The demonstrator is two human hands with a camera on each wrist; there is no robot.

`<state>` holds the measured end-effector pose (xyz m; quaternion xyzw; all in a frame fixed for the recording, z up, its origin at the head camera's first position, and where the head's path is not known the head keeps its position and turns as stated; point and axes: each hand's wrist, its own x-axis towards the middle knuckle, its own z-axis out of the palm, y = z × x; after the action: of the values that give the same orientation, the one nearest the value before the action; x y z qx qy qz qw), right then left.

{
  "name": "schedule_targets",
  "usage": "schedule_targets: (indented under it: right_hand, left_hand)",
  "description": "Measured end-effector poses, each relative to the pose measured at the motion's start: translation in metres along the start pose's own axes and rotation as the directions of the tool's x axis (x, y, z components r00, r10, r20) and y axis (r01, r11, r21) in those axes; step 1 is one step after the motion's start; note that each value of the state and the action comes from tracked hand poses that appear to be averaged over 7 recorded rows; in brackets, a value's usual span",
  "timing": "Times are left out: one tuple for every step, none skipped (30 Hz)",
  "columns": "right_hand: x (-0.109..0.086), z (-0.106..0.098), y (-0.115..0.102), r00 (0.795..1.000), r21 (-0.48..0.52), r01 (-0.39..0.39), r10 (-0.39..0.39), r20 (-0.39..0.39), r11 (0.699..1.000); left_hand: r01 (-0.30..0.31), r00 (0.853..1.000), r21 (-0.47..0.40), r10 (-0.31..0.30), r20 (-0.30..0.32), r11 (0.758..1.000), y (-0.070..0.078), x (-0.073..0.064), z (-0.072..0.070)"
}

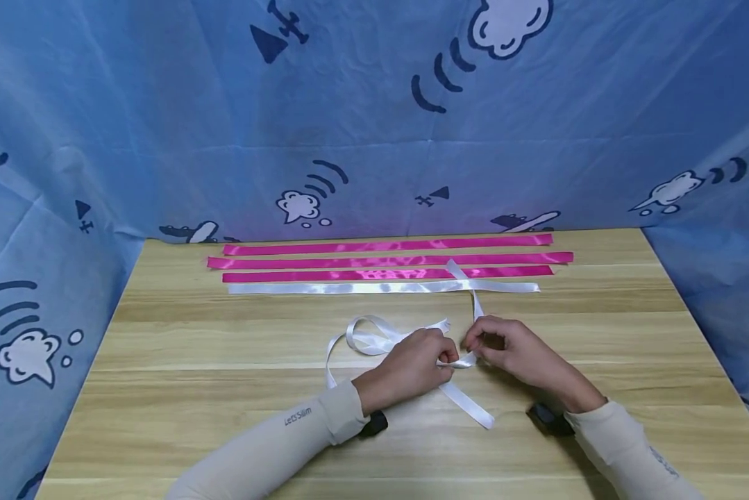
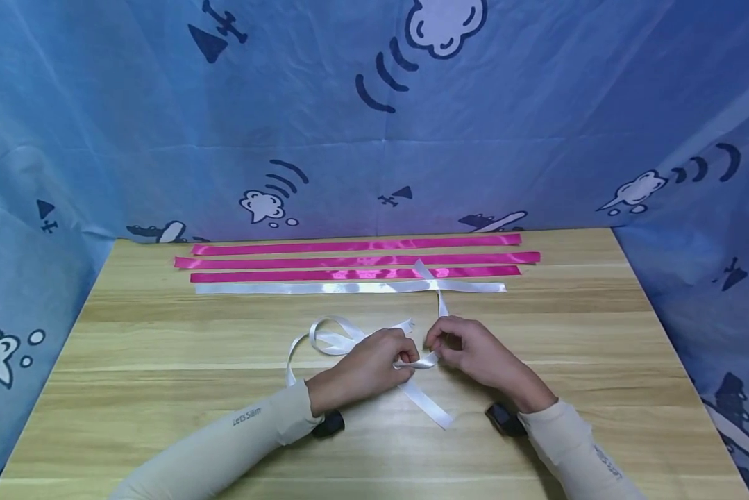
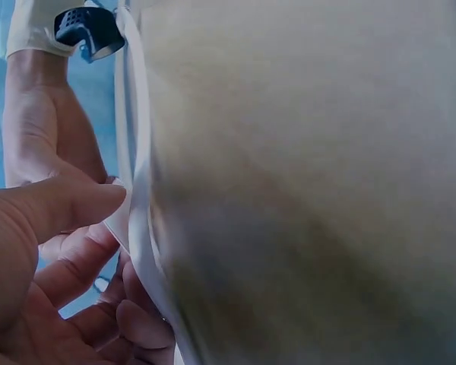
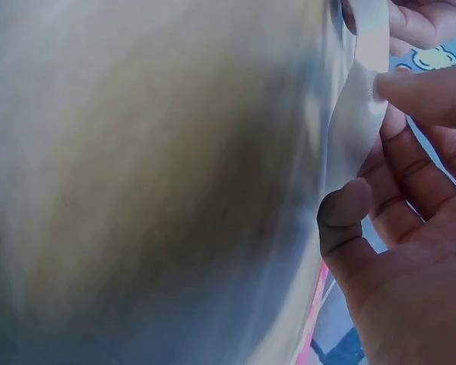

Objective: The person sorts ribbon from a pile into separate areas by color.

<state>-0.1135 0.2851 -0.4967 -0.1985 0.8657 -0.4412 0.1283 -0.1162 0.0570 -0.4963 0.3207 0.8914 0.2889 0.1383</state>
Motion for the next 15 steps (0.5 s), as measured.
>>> schedule_targets:
  right_hand:
    - [-0.001,-0.001,-0.001,1.000,0.007,0.005,-0.005,0.000,1.000]
    - [-0.001,-0.003,-0.001,1.000,0.015,0.008,-0.008,-0.001,1.000]
    - [-0.002,-0.004,-0.002,1.000,0.018,0.019,-0.019,-0.001,1.000]
    - [-0.002,-0.005,-0.003,0.999,0.019,0.033,-0.033,0.001,0.999]
    - [-0.002,-0.006,-0.003,0.999,0.019,0.042,-0.042,0.002,0.999]
    - [-0.003,-0.007,-0.004,0.999,0.018,0.054,-0.054,0.005,0.998]
    - [-0.003,-0.008,-0.004,0.998,0.017,0.063,-0.063,0.007,0.998]
    - [-0.002,-0.009,-0.004,0.997,0.017,0.070,-0.070,0.012,0.997]
    - [-0.002,-0.010,-0.005,0.997,0.018,0.077,-0.078,0.019,0.997]
    - [-0.002,-0.011,-0.004,0.996,0.024,0.081,-0.082,0.026,0.996]
    - [-0.002,-0.012,-0.004,0.996,0.033,0.085,-0.086,0.034,0.996]
    - [-0.002,-0.013,-0.004,0.995,0.046,0.088,-0.091,0.048,0.995]
    - [-0.002,-0.013,-0.004,0.994,0.067,0.089,-0.093,0.061,0.994]
    - [-0.001,-0.014,-0.003,0.992,0.086,0.088,-0.095,0.077,0.992]
    - [-0.001,-0.015,-0.003,0.991,0.108,0.085,-0.095,0.092,0.991]
  left_hand:
    - [0.006,1.000,-0.012,-0.006,-0.002,1.000,0.000,-0.001,-0.001]
    - [0.012,1.000,-0.028,-0.013,-0.007,1.000,0.000,-0.001,-0.003]
    - [0.018,1.000,-0.041,-0.018,-0.013,0.999,0.000,-0.002,-0.004]
    - [0.023,1.000,-0.055,-0.024,-0.017,0.998,0.001,-0.003,-0.006]
    - [0.026,0.999,-0.068,-0.028,-0.022,0.997,0.000,-0.004,-0.008]
    - [0.029,0.999,-0.089,-0.031,-0.027,0.996,0.000,-0.005,-0.010]
    - [0.031,0.999,-0.113,-0.035,-0.032,0.993,0.000,-0.006,-0.012]
    - [0.030,0.999,-0.138,-0.035,-0.040,0.990,0.000,-0.007,-0.014]
    - [0.030,0.998,-0.160,-0.037,-0.046,0.987,0.000,-0.008,-0.017]
    - [0.030,0.998,-0.189,-0.040,-0.050,0.981,-0.001,-0.009,-0.019]
    - [0.031,0.997,-0.215,-0.044,-0.056,0.976,-0.001,-0.010,-0.021]
    - [0.032,0.997,-0.241,-0.047,-0.058,0.970,-0.001,-0.011,-0.024]
    - [0.033,0.997,-0.265,-0.051,-0.061,0.964,-0.001,-0.012,-0.026]
    - [0.033,0.997,-0.285,-0.053,-0.063,0.958,-0.001,-0.012,-0.028]
    - [0.032,0.997,-0.301,-0.054,-0.064,0.953,-0.001,-0.013,-0.030]
